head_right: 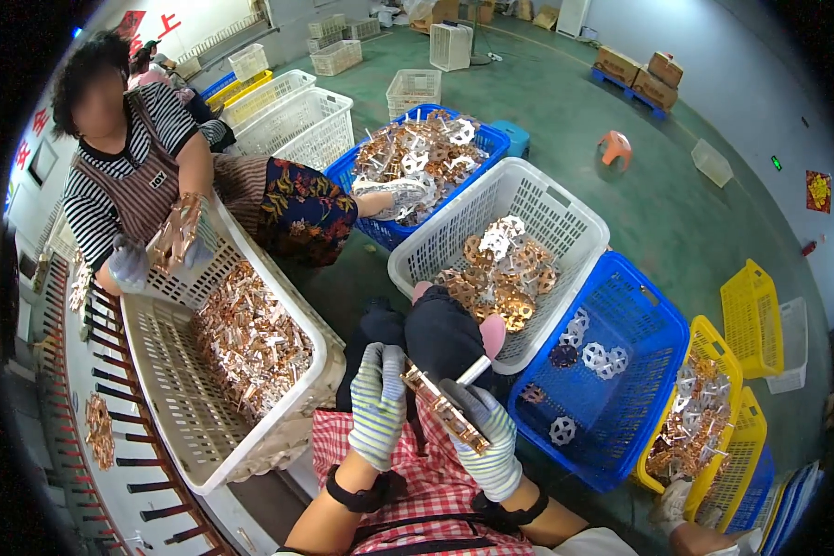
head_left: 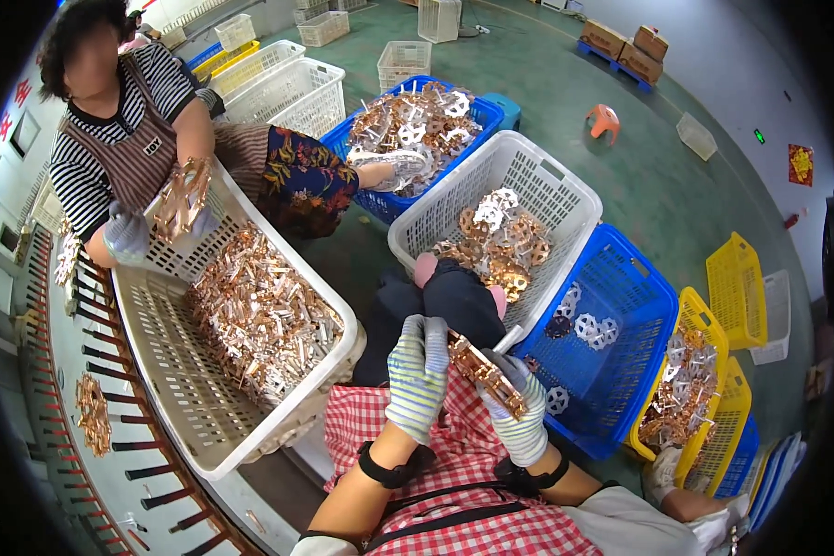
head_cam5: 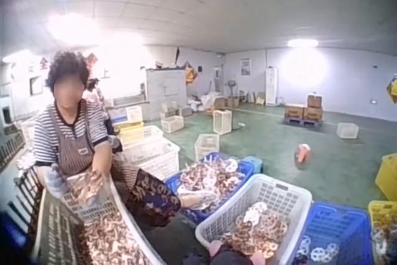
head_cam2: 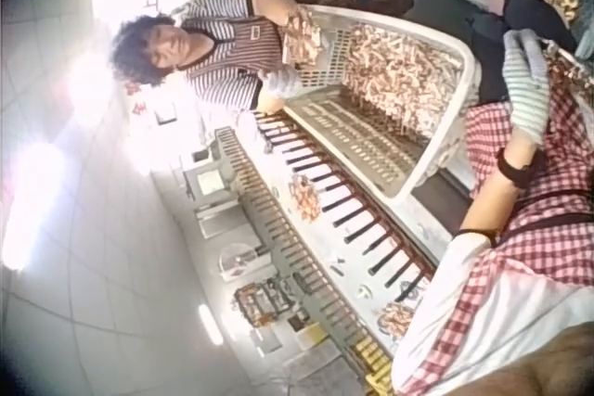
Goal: Cleaning and sorting small circular manufactured parts into plastic crates.
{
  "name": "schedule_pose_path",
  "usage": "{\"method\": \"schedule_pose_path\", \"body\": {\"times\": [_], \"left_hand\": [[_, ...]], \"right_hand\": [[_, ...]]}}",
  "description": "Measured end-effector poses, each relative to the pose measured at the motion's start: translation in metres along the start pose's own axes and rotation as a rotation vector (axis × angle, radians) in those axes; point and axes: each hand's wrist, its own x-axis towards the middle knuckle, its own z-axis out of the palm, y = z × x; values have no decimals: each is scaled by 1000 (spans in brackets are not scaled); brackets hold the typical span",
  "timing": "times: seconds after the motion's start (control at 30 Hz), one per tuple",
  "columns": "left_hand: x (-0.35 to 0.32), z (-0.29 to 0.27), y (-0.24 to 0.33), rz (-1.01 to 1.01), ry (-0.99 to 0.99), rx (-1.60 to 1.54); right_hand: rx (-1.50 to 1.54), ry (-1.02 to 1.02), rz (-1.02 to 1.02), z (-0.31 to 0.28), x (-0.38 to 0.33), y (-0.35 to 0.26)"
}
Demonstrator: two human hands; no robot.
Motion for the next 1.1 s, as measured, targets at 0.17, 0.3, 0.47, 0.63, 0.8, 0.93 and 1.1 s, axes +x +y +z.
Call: {"method": "schedule_pose_path", "body": {"times": [0.17,0.3,0.47,0.63,0.8,0.93,1.1], "left_hand": [[-1,4,1,-259,8,-168],[6,-9,44,-626,-2,-781],[6,-1,25,-886,-34,-1024],[13,-8,20,-630,-91,-638],[3,2,12,-526,-28,-483],[2,5,13,-563,61,-511],[-1,7,7,-670,65,-613]], "right_hand": [[164,1,179,7,-4,7],[571,127,578,9,8,20],[270,85,300,13,2,19],[4,-59,40,10,5,9],[280,-105,245,15,-4,11],[422,-105,376,13,-2,6],[496,-149,487,14,-4,9]]}}
